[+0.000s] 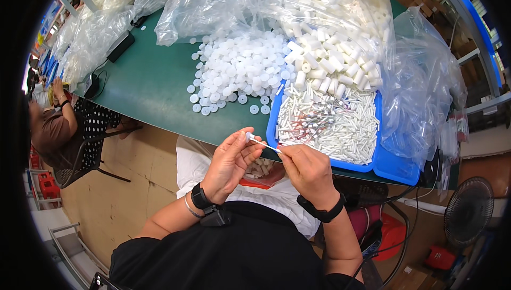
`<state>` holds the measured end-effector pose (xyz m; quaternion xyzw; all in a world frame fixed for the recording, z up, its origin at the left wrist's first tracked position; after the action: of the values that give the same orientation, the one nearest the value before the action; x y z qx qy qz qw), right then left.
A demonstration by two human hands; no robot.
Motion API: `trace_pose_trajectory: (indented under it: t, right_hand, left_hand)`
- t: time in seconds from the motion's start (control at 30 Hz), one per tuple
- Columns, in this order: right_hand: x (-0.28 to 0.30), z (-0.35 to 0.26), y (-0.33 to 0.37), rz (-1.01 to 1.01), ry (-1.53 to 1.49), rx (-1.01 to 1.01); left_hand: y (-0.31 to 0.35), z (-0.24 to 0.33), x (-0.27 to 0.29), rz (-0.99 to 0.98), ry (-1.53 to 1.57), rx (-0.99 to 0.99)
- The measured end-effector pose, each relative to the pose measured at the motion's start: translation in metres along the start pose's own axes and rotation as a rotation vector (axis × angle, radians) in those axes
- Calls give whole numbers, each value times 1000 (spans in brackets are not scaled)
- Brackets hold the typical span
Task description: The person sits at a green table and repeatedly assembles small white plastic components. They pick up a white cap and a white rod, insert the rod into the cap, and place the assembled unit into a blue tray. The process is repeated continuously throughout the video.
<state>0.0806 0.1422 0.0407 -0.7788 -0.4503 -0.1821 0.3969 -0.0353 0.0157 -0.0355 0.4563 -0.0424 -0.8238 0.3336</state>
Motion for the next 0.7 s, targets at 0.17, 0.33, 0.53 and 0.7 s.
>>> trace_pose_trajectory:
  t: [0.17, 0.33, 0.53, 0.7]
  right_hand:
    - [-3, 1, -1, -12, -9, 17]
    - [-18, 8, 1, -159, -468, -496]
    - [-22, 7, -10, -229, -317, -345]
    - [-12, 17, -45, -351, 147, 50]
  left_hand:
    - [0, -2, -1, -44, -48, 0]
    - [7, -7, -17, -167, -142, 38]
    - [4, -6, -7, -140, -275, 41]
    - [-3, -3, 4, 17, -250, -8]
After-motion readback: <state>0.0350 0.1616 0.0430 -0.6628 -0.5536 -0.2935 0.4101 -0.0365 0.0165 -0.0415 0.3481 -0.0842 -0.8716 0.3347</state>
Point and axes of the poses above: each hand's wrist, its own y-axis away from the middle knuckle, its own x-axis out of the back of the hand, z = x × y, the point moved 4 cm from there along -y, towards the middle knuckle, and after that the axes turned 6 degrees about -y, right-handed, at the moved point
